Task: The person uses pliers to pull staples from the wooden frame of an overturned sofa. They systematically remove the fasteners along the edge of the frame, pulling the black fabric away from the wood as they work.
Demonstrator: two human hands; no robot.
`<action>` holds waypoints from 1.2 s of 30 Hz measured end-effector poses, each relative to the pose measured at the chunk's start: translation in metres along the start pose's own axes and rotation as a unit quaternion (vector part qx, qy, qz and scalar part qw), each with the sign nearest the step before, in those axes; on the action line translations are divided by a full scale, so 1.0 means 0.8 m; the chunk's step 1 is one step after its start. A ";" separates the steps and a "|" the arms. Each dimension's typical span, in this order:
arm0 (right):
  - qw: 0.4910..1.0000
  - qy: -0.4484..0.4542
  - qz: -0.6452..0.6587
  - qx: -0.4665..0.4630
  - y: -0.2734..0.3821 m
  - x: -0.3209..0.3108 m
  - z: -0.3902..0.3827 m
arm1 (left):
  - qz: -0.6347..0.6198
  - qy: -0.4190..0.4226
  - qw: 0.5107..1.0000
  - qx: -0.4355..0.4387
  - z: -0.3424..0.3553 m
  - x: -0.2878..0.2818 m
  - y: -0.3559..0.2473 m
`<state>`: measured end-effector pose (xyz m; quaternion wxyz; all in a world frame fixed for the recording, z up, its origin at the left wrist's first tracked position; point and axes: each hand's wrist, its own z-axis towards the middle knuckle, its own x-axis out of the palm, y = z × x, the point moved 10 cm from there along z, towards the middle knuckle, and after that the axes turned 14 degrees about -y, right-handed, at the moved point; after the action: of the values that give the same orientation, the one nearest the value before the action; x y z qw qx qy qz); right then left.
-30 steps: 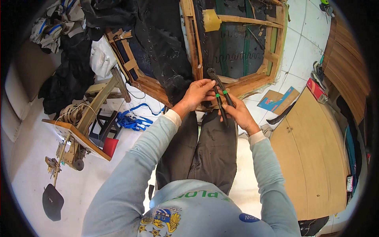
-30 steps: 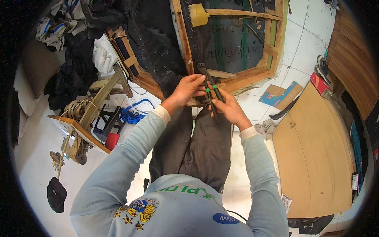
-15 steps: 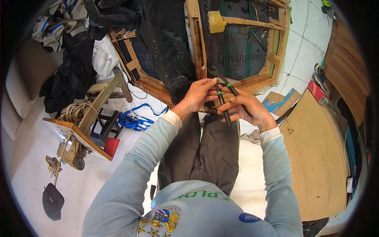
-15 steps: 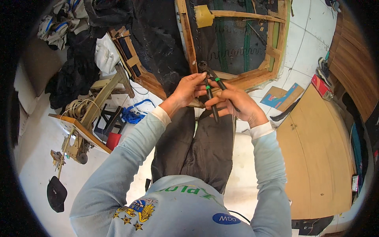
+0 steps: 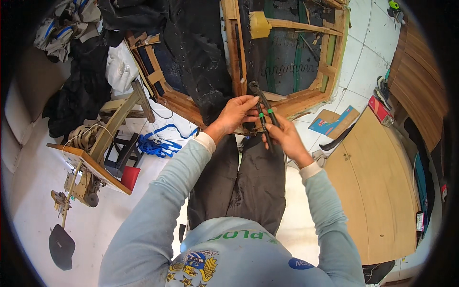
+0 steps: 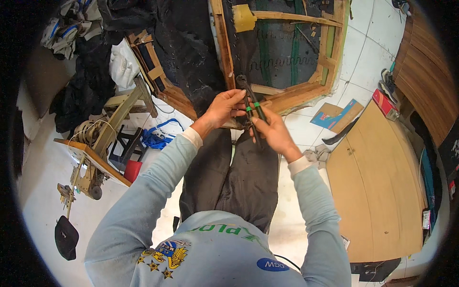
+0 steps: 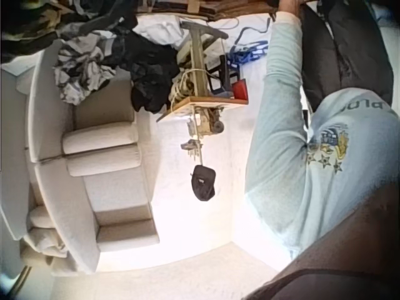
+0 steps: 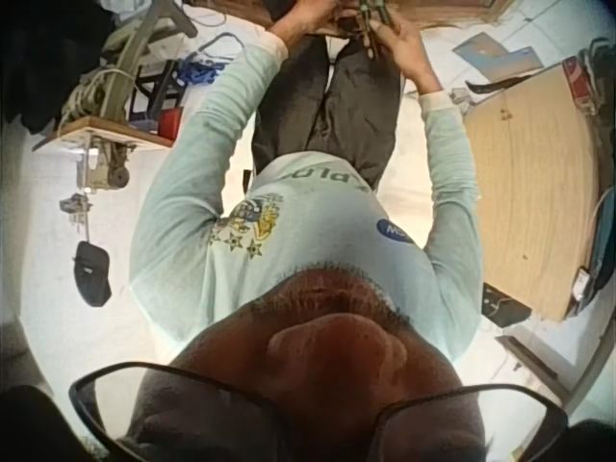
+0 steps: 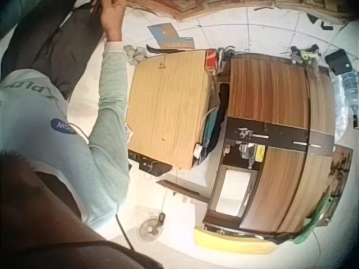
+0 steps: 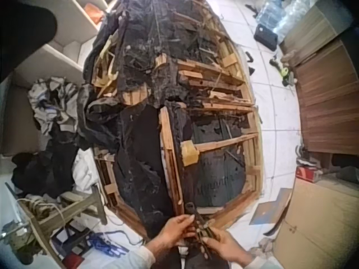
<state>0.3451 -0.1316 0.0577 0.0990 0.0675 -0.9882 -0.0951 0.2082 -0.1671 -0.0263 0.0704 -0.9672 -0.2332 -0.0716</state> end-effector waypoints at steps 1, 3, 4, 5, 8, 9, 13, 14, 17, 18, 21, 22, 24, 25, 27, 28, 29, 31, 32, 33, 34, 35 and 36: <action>0.999 -0.003 0.007 -0.046 -0.007 0.005 0.000 | 0.020 -0.001 1.000 0.007 0.002 -0.004 0.003; 0.993 -0.045 -0.010 -0.106 -0.037 0.006 0.008 | 0.036 -0.013 0.999 0.005 -0.001 -0.009 0.004; 0.988 -0.064 -0.017 -0.137 -0.051 0.013 0.013 | 0.046 -0.021 0.999 0.005 -0.003 -0.015 0.003; 0.977 -0.114 -0.025 -0.178 -0.064 0.022 0.016 | 0.057 -0.013 0.998 0.011 -0.002 -0.022 0.004; 0.948 -0.242 -0.005 -0.207 -0.104 0.063 0.004 | 0.145 -0.018 0.988 0.046 0.001 -0.039 0.008; 0.936 -0.276 0.015 -0.218 -0.098 0.079 -0.010 | 0.167 -0.003 0.985 0.051 0.000 -0.042 0.011; 0.945 -0.247 0.141 -0.163 -0.095 0.092 -0.021 | 0.163 -0.024 0.984 0.066 -0.015 -0.032 -0.009; 0.943 -0.241 0.161 -0.164 -0.090 0.081 -0.017 | 0.245 -0.076 0.957 0.138 -0.015 -0.035 -0.030; 0.961 -0.224 0.112 -0.118 -0.047 0.034 -0.015 | 0.407 -0.220 0.838 0.291 -0.028 -0.026 -0.101; 0.960 -0.221 0.134 -0.108 -0.040 0.020 -0.011 | 0.428 -0.244 0.815 0.305 -0.029 -0.018 -0.117; 0.958 -0.216 0.144 -0.121 -0.026 -0.030 -0.003 | 0.468 -0.308 0.752 0.347 -0.020 -0.008 -0.147; 0.963 -0.200 0.141 -0.114 -0.024 -0.037 -0.003 | 0.471 -0.308 0.754 0.339 -0.016 -0.011 -0.144; 0.970 -0.173 0.138 -0.099 -0.013 -0.045 -0.009 | 0.479 -0.301 0.759 0.323 -0.015 -0.008 -0.145; 0.976 -0.152 0.139 -0.064 -0.010 -0.042 -0.010 | 0.483 -0.302 0.755 0.325 -0.015 -0.008 -0.147; 0.985 -0.082 0.153 -0.017 0.003 -0.027 -0.019 | 0.492 -0.305 0.745 0.331 -0.013 -0.007 -0.150; 0.986 -0.045 0.159 0.007 0.008 -0.018 -0.022 | 0.485 -0.286 0.765 0.314 -0.010 -0.011 -0.146; 0.987 -0.008 0.161 0.024 0.013 -0.011 -0.026 | 0.477 -0.265 0.784 0.296 -0.006 -0.014 -0.143; 0.983 0.065 0.163 0.057 0.024 0.004 -0.030 | 0.390 -0.206 0.867 0.231 0.003 -0.023 -0.122; 0.982 0.076 0.157 0.073 0.027 0.008 -0.031 | 0.305 -0.164 0.921 0.178 0.005 -0.025 -0.101; 0.981 0.086 0.152 0.088 0.031 0.012 -0.030 | 0.216 -0.120 0.961 0.122 0.005 -0.023 -0.081; 0.979 0.097 0.147 0.103 0.034 0.017 -0.029 | 0.177 -0.089 0.975 0.099 0.001 -0.020 -0.068; 0.979 0.099 0.143 0.106 0.040 0.018 -0.026 | 0.138 -0.057 0.986 0.077 -0.010 -0.009 -0.064; 0.979 0.100 0.140 0.109 0.045 0.019 -0.024 | 0.099 -0.025 0.993 0.054 -0.017 0.000 -0.061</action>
<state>0.3300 -0.1024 0.0860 0.2018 -0.0522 -0.9774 0.0356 0.1844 -0.1268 -0.0078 0.1236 -0.9819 -0.1411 -0.0271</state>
